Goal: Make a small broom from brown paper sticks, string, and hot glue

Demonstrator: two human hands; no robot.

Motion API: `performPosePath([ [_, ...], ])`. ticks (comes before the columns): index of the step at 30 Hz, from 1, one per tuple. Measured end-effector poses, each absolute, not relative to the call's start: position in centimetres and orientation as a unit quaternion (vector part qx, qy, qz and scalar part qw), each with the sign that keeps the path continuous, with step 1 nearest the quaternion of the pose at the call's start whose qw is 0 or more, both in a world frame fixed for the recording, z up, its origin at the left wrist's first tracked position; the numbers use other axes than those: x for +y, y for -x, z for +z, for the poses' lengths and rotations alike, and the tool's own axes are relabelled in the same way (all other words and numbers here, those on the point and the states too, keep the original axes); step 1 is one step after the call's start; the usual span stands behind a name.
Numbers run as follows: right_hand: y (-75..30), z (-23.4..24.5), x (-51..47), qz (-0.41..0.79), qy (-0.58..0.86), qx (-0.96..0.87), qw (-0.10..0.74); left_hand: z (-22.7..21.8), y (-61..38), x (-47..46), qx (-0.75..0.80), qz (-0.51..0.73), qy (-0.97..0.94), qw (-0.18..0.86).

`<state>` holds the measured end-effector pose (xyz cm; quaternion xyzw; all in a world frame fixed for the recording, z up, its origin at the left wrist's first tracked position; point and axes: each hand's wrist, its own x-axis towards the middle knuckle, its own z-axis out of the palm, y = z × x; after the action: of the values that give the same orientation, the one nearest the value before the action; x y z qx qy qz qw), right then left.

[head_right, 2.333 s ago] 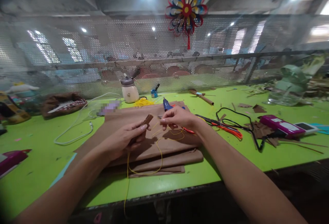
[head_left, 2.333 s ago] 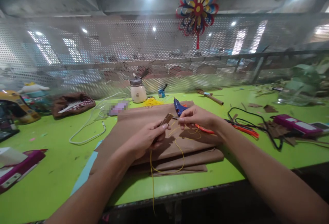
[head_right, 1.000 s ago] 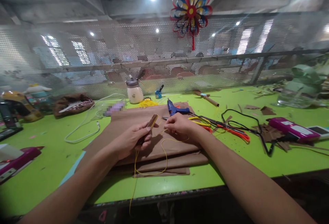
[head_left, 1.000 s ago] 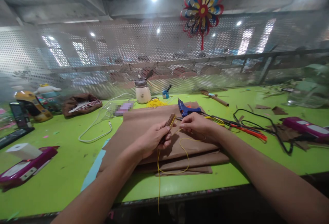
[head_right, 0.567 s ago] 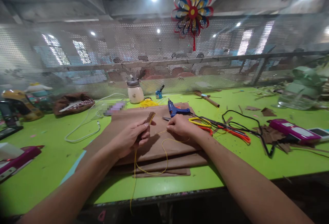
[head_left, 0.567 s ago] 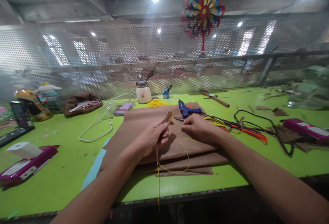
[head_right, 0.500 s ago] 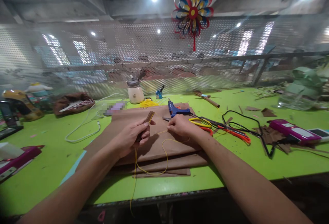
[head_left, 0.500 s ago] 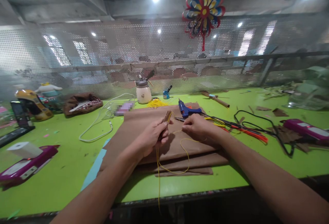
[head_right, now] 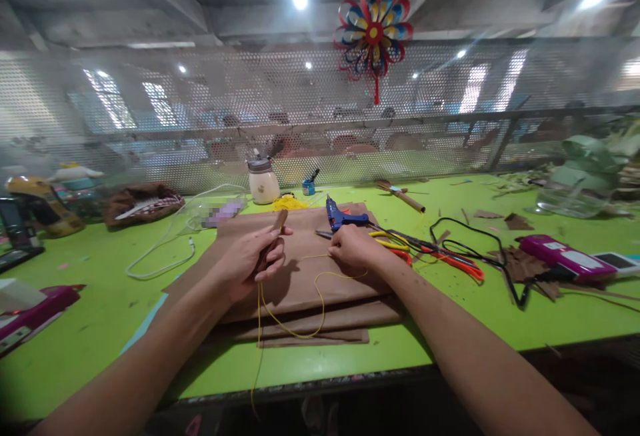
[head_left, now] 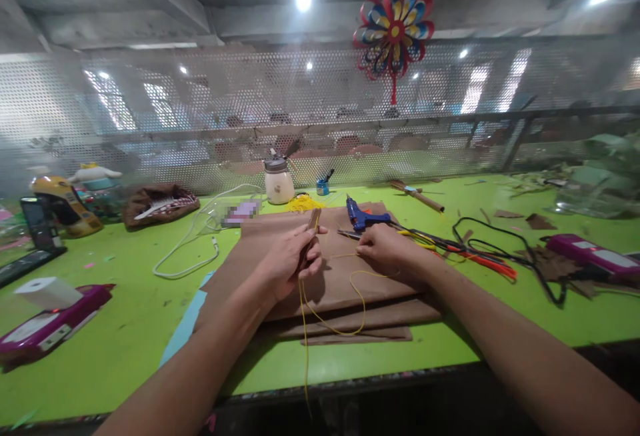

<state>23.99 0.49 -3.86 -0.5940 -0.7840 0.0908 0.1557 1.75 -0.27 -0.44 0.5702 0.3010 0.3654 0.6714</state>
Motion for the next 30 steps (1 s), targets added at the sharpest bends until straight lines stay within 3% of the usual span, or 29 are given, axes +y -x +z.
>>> performPosePath([
  [4,-25.4,-2.6,0.3,0.103,0.592,-0.786,0.145,-0.4,-1.5,0.2,0.317,0.407,-0.576,0.634],
  [10,-28.5,-0.3,1.3,-0.021,0.702,-0.677,0.221,-0.8,-1.9,0.1,0.371,0.397,-0.575,0.612],
  [21,-26.0,-3.4,6.5,-0.088,0.689,-0.714,0.085,-1.1,-2.1,-0.7,0.368,0.376,-0.579,0.623],
  [30,-26.5,-5.0,7.4,-0.096,0.681,-0.724,0.051,-1.5,-2.0,-0.3,0.341,0.365,-0.574,0.648],
])
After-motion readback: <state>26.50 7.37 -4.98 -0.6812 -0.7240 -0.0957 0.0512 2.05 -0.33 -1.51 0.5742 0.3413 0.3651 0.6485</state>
